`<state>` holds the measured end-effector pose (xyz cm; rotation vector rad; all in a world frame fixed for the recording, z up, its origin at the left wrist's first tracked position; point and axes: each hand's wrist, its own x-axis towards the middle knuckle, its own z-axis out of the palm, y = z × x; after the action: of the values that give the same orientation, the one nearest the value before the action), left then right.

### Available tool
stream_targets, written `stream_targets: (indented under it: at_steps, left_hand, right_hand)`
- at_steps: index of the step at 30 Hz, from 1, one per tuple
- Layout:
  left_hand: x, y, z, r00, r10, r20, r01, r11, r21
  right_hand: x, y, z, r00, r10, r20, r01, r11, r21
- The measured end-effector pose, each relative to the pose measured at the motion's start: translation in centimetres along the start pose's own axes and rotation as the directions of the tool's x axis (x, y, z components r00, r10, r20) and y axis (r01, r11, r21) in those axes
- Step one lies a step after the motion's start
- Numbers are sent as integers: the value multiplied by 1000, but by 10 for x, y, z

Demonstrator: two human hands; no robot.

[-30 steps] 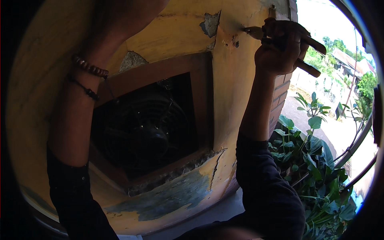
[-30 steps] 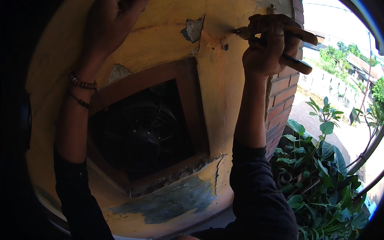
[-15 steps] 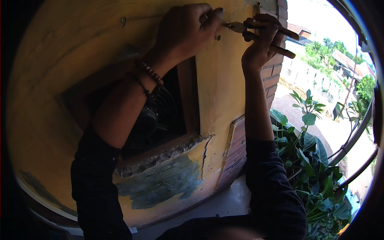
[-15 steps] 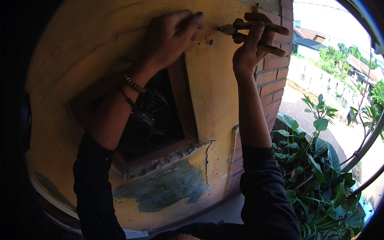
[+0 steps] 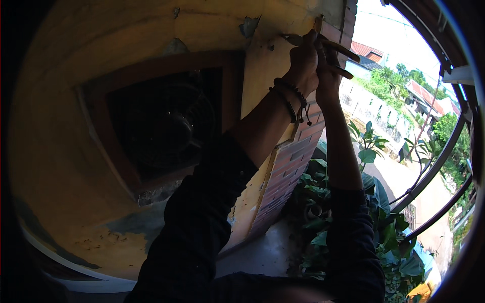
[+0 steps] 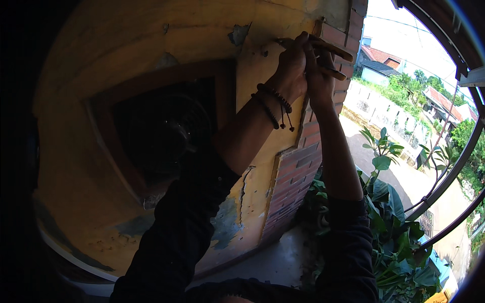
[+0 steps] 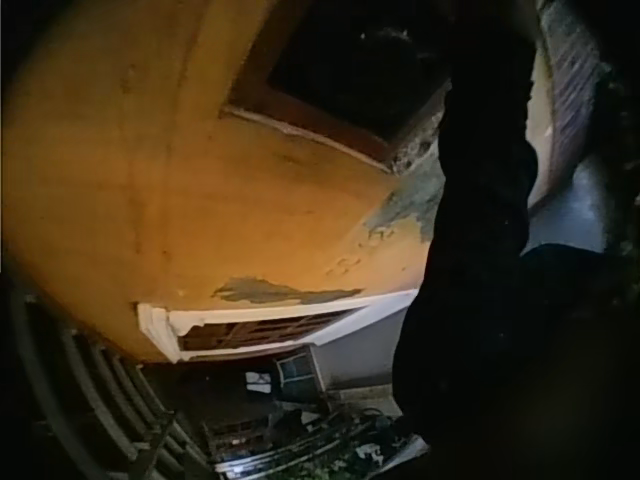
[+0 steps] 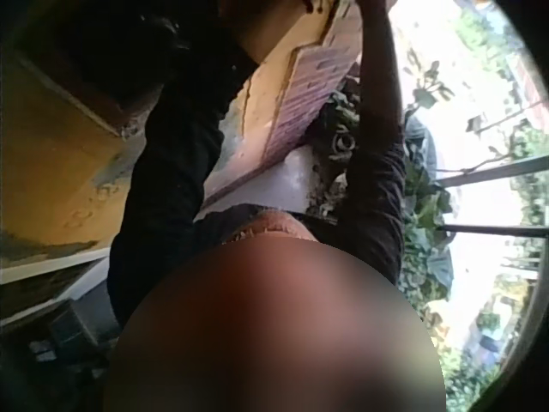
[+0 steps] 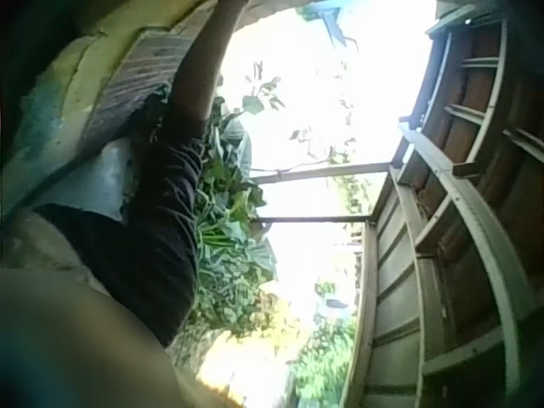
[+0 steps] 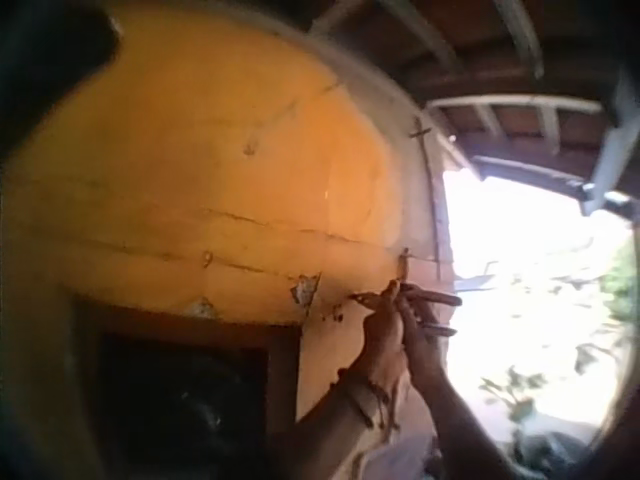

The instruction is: Repairing or adjusting the mounting of a wall exhaust fan using pliers.

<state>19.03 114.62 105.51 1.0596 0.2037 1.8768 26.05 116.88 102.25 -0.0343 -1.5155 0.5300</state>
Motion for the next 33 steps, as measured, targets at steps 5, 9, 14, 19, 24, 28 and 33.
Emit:
stream_targets:
  at_steps: [5,9,14,19,24,28,33]
  left_hand:
    - [-10,-7,14,984,76,-162,-45,981,190]
    - [-2,-13,14,975,131,-181,-90,972,218]
    - [1,-11,13,972,156,-177,-130,981,146]
    - [-1,-4,18,977,78,-197,-80,997,-3]
    - [-5,-2,11,992,-17,-122,8,997,-72]
    - [-8,-9,13,995,64,-71,-71,993,-89]
    - [0,-11,21,963,-14,-270,28,999,47]
  right_hand:
    - [-7,-24,-64,946,-282,160,318,907,-276]
    - [0,-77,-64,805,-283,521,500,-149,-853]
    - [37,-69,-36,751,-31,660,575,-461,-676]
    - [52,-80,-31,708,-97,699,629,-364,-687]
    - [60,-85,-28,765,144,627,643,-167,-747]
    - [57,-89,-32,730,182,659,672,-15,-740]
    - [85,-76,-40,409,885,222,-370,383,-846]
